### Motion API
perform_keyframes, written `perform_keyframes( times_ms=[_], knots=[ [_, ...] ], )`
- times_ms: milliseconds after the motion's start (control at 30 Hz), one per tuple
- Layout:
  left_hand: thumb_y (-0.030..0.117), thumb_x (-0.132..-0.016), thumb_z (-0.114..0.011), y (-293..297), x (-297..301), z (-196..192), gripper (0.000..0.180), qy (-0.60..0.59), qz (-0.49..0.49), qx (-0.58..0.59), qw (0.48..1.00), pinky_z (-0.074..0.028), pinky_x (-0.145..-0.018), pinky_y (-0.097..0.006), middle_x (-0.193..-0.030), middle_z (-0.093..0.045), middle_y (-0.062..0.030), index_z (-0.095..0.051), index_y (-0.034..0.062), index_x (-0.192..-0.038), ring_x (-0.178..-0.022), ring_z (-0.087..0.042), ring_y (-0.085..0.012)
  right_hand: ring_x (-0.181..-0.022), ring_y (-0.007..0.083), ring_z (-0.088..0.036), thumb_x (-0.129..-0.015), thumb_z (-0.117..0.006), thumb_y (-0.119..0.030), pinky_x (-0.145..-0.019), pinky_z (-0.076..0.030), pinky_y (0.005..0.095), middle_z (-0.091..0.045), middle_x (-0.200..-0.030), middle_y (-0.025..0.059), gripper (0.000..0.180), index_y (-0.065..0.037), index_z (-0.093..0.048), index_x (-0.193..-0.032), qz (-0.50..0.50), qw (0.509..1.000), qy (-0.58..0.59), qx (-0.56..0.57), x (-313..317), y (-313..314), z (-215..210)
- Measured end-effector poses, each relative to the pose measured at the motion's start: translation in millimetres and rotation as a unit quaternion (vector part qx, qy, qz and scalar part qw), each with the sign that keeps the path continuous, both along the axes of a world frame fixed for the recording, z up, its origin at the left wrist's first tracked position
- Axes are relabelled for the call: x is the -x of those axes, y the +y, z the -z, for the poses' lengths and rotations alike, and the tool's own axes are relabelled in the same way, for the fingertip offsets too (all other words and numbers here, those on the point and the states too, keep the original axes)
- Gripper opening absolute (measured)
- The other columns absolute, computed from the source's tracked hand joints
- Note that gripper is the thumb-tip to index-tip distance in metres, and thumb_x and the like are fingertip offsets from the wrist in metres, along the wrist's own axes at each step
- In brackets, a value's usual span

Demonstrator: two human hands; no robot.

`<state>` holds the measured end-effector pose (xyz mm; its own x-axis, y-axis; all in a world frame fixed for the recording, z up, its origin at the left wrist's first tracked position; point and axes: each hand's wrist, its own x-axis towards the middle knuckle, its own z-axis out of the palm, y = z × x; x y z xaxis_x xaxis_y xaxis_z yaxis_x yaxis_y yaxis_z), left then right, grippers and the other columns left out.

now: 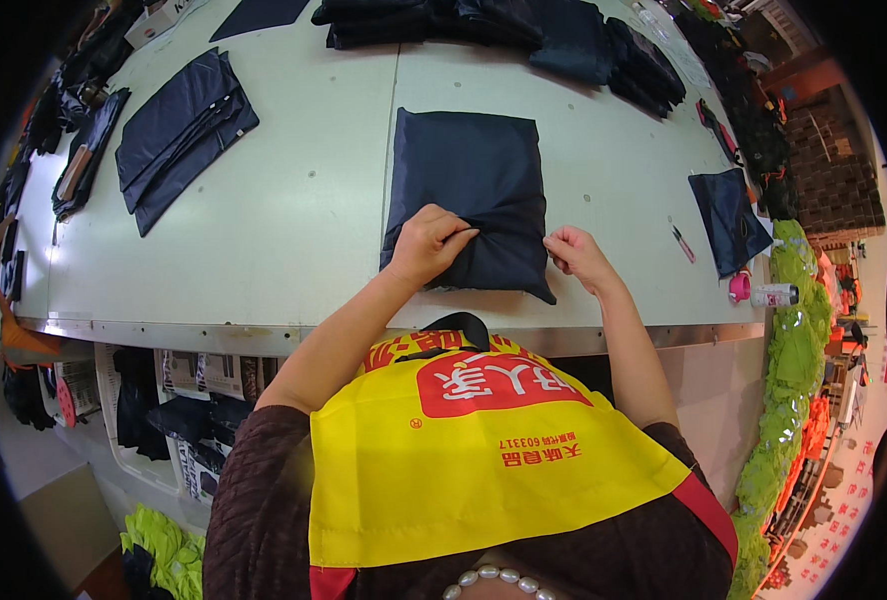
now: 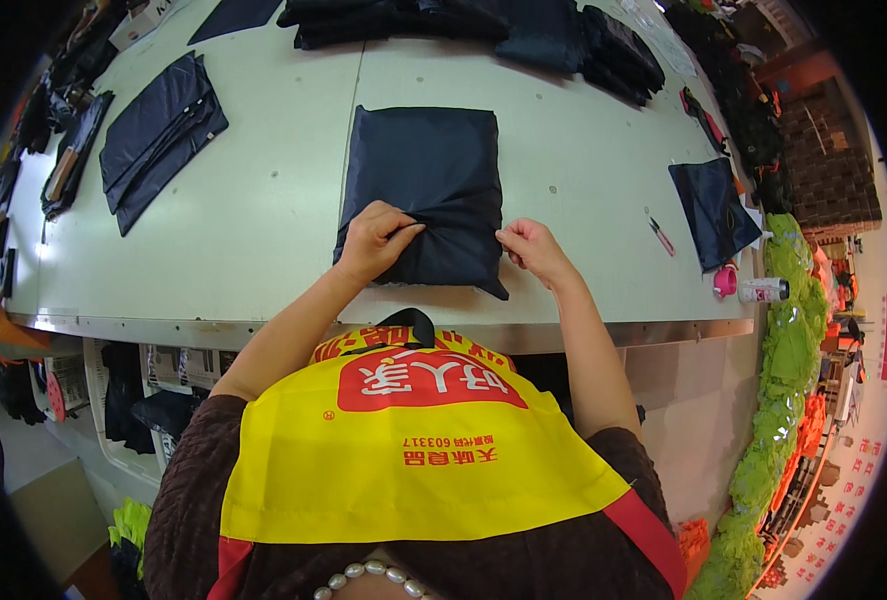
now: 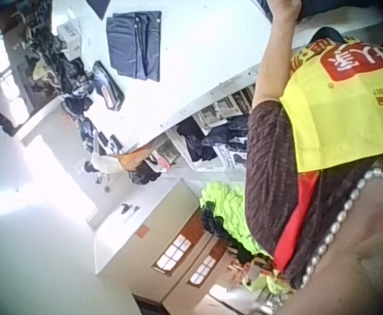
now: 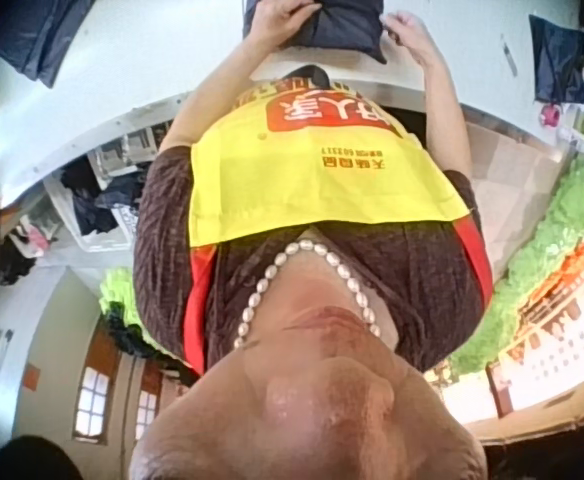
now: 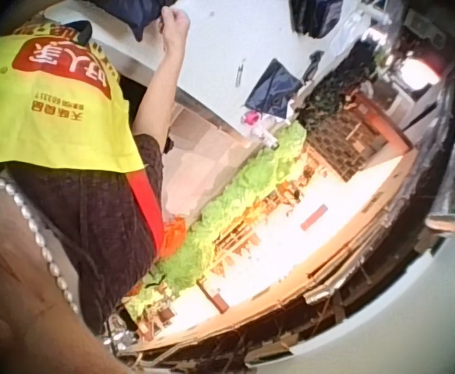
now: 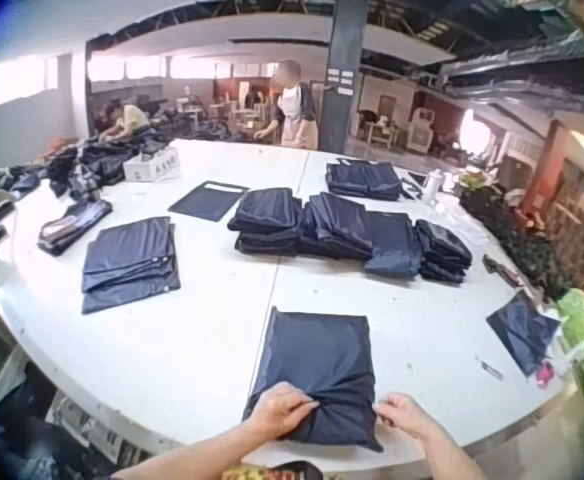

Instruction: The person folds a black jacket on a table, aligns the edges, zips it closed, and folds it into a compact rectangle. The folded jacket is then placed into a plastic bag and set aside.

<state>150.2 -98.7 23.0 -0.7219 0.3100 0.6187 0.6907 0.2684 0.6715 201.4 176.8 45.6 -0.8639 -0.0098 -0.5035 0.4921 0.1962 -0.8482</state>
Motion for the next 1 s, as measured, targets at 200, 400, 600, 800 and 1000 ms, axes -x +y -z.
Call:
perform_keyframes(
  times_ms=[200, 400, 600, 800, 1000],
  knots=[
    [0.009, -0.072, -0.072, 0.3, -0.5, -0.3, 0.009, 0.011, 0.004, 0.015, 1.0, -0.048, -0.064, -0.033, -0.073, -0.062, -0.0084, -0.065, 0.0041, -0.074, -0.071, -0.059, -0.0247, -0.061, 0.0072, -0.049, -0.088, -0.059, -0.025, -0.052, -0.039, 0.0221, -0.058, -0.074, 0.0008, 0.021, -0.005, -0.06, -0.088, 0.023, 0.997, -0.047, -0.061, -3.5, -3.1, -14.8],
    [0.008, -0.072, -0.07, -0.7, -1.0, -1.2, 0.01, 0.115, 0.042, 0.109, 0.986, -0.048, -0.068, -0.033, -0.078, -0.063, -0.0092, -0.064, 0.0036, -0.078, -0.076, -0.058, -0.0259, -0.068, 0.0106, -0.054, -0.087, -0.059, -0.018, -0.061, -0.045, 0.0249, -0.06, -0.077, 0.0027, 0.019, 0.001, -0.061, -0.088, -0.061, 0.991, 0.047, -0.108, -8.5, -10.3, -12.5],
    [0.01, -0.073, -0.069, 1.7, -3.4, 0.0, 0.009, 0.113, 0.033, 0.113, 0.987, -0.047, -0.071, -0.034, -0.081, -0.063, -0.0082, -0.062, 0.0052, -0.077, -0.077, -0.057, -0.0249, -0.067, 0.0122, -0.054, -0.084, -0.058, -0.014, -0.062, -0.046, 0.0275, -0.059, -0.073, 0.0047, 0.015, 0.0, -0.059, -0.085, -0.133, 0.974, 0.116, -0.139, -9.3, -0.3, -1.1],
    [0.01, -0.073, -0.069, 0.0, -3.5, -4.1, 0.009, 0.104, 0.037, 0.107, 0.988, -0.047, -0.072, -0.035, -0.081, -0.063, -0.0088, -0.061, 0.0048, -0.076, -0.077, -0.057, -0.0262, -0.064, 0.024, -0.057, -0.076, -0.059, -0.006, -0.06, -0.046, 0.0327, -0.058, -0.069, 0.0135, 0.008, 0.0, -0.054, -0.079, -0.263, 0.89, 0.241, -0.283, 5.4, -6.0, -21.3],
    [0.008, -0.072, -0.07, 0.7, -3.4, -5.8, 0.01, 0.1, 0.041, 0.098, 0.989, -0.048, -0.071, -0.034, -0.081, -0.064, -0.0103, -0.063, 0.0041, -0.077, -0.077, -0.059, -0.0261, -0.066, 0.0286, -0.059, -0.076, -0.058, -0.004, -0.061, -0.047, 0.034, -0.06, -0.074, 0.0169, 0.009, 0.001, -0.055, -0.083, -0.235, 0.928, 0.15, -0.246, 9.9, 2.3, -18.3]
  ],
)
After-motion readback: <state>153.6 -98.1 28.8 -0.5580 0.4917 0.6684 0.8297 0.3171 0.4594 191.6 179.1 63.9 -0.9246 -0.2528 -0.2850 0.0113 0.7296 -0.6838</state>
